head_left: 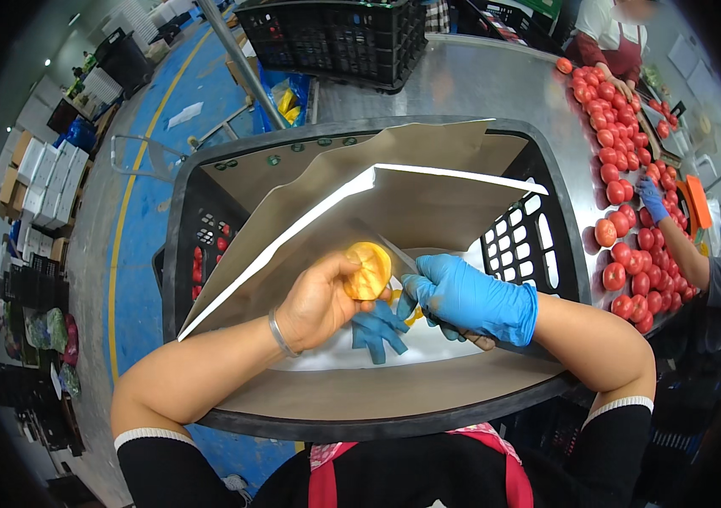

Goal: The person peels a yellow apple using a small knife, rotating the fruit and removing the skin in continuous strips. The peels fall into a bin below while other workers sort red apples on a nearby table.

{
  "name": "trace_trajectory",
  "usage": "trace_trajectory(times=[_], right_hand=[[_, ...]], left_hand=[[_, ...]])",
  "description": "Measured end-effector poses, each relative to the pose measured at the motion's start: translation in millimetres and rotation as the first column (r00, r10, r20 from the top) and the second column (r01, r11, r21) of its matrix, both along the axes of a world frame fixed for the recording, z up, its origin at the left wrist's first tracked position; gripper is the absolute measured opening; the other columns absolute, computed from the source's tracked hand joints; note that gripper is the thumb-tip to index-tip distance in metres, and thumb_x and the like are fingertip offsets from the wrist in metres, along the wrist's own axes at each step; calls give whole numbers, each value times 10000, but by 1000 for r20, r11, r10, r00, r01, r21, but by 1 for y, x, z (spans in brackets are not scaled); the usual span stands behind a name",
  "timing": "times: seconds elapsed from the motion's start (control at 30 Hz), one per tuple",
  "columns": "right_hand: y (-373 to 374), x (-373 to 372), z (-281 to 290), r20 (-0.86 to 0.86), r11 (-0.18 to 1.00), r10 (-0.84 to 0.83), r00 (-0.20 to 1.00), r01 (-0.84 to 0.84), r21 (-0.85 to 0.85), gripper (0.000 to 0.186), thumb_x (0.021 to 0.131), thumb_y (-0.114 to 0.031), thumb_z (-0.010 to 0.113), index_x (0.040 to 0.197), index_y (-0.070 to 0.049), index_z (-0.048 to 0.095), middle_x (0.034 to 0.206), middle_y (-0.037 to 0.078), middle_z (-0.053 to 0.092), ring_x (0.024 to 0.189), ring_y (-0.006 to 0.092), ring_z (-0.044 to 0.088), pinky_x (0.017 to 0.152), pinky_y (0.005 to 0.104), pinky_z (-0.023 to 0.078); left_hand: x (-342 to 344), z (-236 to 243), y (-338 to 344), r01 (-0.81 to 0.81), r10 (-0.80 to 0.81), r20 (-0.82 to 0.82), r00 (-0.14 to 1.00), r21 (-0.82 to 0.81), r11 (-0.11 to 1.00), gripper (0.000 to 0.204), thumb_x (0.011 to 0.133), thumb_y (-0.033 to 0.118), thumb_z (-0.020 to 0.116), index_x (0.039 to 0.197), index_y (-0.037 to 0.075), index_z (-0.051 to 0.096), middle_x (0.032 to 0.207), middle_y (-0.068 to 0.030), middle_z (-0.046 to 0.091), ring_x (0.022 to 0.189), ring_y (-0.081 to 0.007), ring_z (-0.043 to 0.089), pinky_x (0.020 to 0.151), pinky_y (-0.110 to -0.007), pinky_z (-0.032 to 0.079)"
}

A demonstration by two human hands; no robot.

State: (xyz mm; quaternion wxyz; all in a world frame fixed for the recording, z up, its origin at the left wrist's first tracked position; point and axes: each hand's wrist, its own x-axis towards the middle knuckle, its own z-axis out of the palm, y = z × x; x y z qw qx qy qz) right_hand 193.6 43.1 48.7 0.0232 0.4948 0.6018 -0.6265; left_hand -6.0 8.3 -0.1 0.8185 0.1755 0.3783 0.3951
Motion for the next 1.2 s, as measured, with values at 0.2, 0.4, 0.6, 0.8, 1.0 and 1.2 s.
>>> trace_trajectory(times=[0.2,0.4,0.6,0.8,1.0,1.2], right_hand=[[-9,-5,-11,-61,996,11,998,-5,94,263,876,-191,432,884,55,525,648,185,578,457,236,561,442,340,476],[-13,-10,-29,57,941,46,997,-62,334,276,873,-191,473,881,66,574,739,234,601,628,322,622,580,379,513],[-15,-10,-25,126,768,256,958,-281,575,310,876,-251,516,902,45,601,826,211,571,699,328,623,575,380,511],[-21,-10,-41,170,682,185,968,-251,687,330,869,-304,527,877,26,544,721,222,608,649,371,612,584,426,502],[-24,-14,-44,284,679,184,941,-330,655,429,850,-401,548,862,26,517,692,214,601,628,358,611,562,408,500],[-26,-15,-55,331,618,134,934,-340,709,415,816,-401,594,860,8,534,587,115,610,533,278,623,480,368,488]], left_hand=[[5,-7,-10,-63,80,119,990,-143,988,348,876,172,383,1161,-23,429,1128,-165,506,1011,-308,519,835,-371,444],[8,-3,-5,-95,92,-28,995,-114,989,366,885,174,372,1185,-35,401,1146,-179,492,1021,-302,517,906,-399,430],[6,-5,-8,-117,100,-145,984,-112,987,379,892,172,365,1200,-47,388,1160,-190,487,1012,-303,533,899,-394,445],[7,-9,-8,-134,109,-217,970,-103,986,386,891,167,369,1205,-56,387,1134,-191,508,980,-297,557,847,-373,469],[8,-6,-10,-116,89,-259,962,-91,989,385,899,165,359,1212,-58,385,1142,-195,505,998,-290,556,825,-352,475],[12,0,-11,-138,91,-358,929,-109,984,376,900,168,356,1207,-46,393,1138,-185,507,995,-285,556,784,-332,479]])
